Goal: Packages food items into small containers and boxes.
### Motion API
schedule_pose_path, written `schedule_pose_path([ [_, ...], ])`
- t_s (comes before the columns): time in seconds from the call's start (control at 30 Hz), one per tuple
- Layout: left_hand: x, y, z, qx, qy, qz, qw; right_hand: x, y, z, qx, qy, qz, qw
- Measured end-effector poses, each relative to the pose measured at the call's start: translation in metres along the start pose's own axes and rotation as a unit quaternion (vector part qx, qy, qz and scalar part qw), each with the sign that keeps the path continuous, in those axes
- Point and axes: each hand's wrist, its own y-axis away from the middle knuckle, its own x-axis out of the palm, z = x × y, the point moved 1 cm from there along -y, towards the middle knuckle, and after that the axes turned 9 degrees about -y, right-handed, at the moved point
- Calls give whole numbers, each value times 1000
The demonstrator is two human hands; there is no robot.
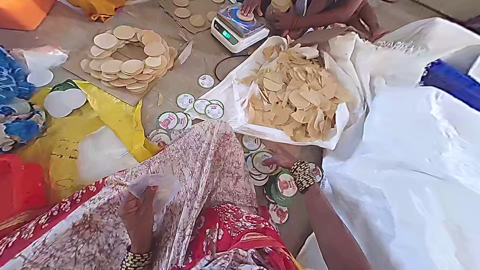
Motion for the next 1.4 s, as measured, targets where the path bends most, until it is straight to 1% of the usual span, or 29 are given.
schedule_pose_path([
  [0.07,0,2,3,-2,-16,2,1000,-3,4,-4,4,90,17,996],
  [0.13,2,3,4,-21,-23,4,999,-2,8,-7,16,130,35,991],
  [0.2,6,3,3,-36,-23,10,999,8,12,-13,29,129,24,991],
  [0.27,10,3,4,-32,-15,19,999,21,14,-16,33,109,-3,993],
  [0.33,11,3,6,-23,-17,24,999,32,13,-17,25,79,-16,996],
  [0.43,11,4,8,-24,-22,28,999,37,10,-18,12,60,-31,998],
  [0.57,11,4,10,-47,-18,25,998,36,11,-11,-11,95,-28,995],
  [0.7,12,4,11,-47,-8,24,999,38,15,-2,-21,133,-47,990],
  [0.83,12,5,13,-47,5,30,998,39,17,1,-41,121,-73,989],
  [1.0,12,6,16,-55,-12,35,998,41,22,-5,-97,97,-106,985],
  [1.07,13,5,12,-66,-14,28,997,37,28,-5,-133,93,-128,978],
  [1.13,13,5,9,-86,-15,23,996,33,42,9,-189,89,-160,965],
  [1.2,13,4,8,-98,-17,24,995,30,58,31,-238,69,-211,946],
  [1.3,15,2,8,-90,-9,22,996,39,76,73,-328,54,-275,902],
  [1.37,14,2,7,-83,6,20,996,54,78,93,-392,72,-274,875],
  [1.4,13,2,6,-84,13,20,996,62,78,99,-410,106,-249,871],
])
